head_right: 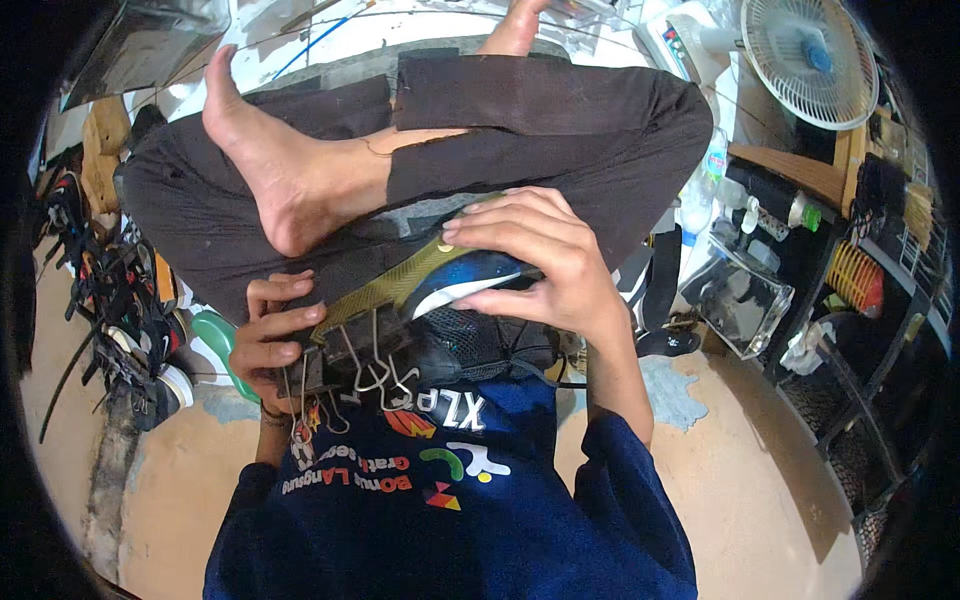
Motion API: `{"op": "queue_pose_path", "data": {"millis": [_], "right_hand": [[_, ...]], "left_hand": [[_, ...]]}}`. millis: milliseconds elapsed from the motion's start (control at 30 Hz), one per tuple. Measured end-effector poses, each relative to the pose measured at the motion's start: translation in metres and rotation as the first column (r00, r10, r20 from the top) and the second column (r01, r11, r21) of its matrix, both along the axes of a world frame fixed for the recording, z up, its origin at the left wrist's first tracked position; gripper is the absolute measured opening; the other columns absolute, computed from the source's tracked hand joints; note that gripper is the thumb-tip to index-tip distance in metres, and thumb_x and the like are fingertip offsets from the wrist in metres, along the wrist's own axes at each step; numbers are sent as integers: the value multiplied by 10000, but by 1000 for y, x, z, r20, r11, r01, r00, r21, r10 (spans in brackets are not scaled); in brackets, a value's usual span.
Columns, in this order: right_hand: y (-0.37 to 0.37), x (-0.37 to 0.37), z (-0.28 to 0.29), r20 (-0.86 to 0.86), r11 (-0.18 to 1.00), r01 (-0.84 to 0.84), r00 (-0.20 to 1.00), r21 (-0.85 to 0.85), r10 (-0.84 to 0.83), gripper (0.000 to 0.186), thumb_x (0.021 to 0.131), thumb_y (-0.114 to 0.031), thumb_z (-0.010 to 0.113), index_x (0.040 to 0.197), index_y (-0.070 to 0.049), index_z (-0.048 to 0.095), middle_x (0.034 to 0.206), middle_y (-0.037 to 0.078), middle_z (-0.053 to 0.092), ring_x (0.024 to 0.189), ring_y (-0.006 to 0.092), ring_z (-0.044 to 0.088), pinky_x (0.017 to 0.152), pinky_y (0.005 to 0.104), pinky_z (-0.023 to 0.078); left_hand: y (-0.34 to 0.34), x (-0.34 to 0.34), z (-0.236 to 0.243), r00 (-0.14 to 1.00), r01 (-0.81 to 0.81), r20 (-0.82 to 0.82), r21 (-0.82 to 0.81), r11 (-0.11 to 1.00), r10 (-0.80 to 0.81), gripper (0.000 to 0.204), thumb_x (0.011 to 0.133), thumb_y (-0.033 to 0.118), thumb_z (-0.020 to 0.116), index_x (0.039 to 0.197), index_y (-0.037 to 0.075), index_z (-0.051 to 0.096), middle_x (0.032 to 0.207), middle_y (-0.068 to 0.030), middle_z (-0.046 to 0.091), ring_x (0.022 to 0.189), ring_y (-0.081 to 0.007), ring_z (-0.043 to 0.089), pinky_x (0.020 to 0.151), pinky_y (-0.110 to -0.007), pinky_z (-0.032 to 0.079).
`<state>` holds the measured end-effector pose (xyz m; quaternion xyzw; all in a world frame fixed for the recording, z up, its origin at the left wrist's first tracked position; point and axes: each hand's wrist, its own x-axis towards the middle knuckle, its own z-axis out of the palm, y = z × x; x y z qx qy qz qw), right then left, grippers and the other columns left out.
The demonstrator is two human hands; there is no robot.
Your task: Glueing and clamping a shoe sole as part of a repair.
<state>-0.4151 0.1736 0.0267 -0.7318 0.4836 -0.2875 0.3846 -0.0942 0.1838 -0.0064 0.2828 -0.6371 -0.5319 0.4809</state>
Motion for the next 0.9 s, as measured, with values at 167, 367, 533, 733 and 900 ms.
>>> {"op": "queue_pose_path", "data": {"millis": [167, 367, 533, 733, 900], "right_hand": [[5, -4, -8, 8, 999, 36, 999, -27, -36, 437, 641, -365, 852, 971, -96, 753, 1002, 14, 756, 1016, 201, 699, 908, 379, 455], [3, -3, -6, -11, 999, 20, 1000, -31, -20, 416, 675, -390, 845, 934, -76, 759, 976, 57, 762, 994, 233, 715, 929, 422, 464], [4, 6, 3, 58, 996, 27, 998, -84, -22, 413, 665, -298, 864, 1021, -122, 749, 1060, 1, 734, 1015, 172, 687, 919, 390, 455], [-3, 28, 10, -7, 997, 44, 999, -58, -44, 383, 670, -196, 837, 1030, -113, 737, 1030, 9, 727, 971, 176, 687, 902, 367, 472], [-8, 31, 6, -85, 997, 46, 995, -56, -51, 351, 748, -357, 754, 958, -75, 753, 912, 31, 739, 893, 191, 701, 816, 356, 474]], "left_hand": [[-4, -1, 6, 997, 66, 46, 4, 998, -66, 282, 919, 314, 676, 1152, 179, 592, 1167, -135, 703, 1116, -381, 575, 953, -596, 467], [0, -2, 0, 999, 23, -25, 28, 999, -22, 306, 918, 426, 678, 1076, 166, 650, 1093, -164, 738, 1129, -409, 598, 984, -565, 441], [3, -10, 4, 997, -72, -1, 62, 995, 72, 379, 896, 476, 688, 1100, 158, 655, 1092, -170, 737, 1117, -412, 597, 981, -561, 438], [-3, -4, 0, 999, -44, -9, 75, 996, 45, 496, 860, 552, 697, 1101, 121, 652, 1096, -207, 729, 1109, -420, 591, 970, -528, 435], [-4, -3, -3, 998, -23, 61, 79, 997, 18, 378, 888, 427, 671, 1113, 132, 600, 1113, -202, 713, 1097, -406, 591, 980, -542, 447]]}}
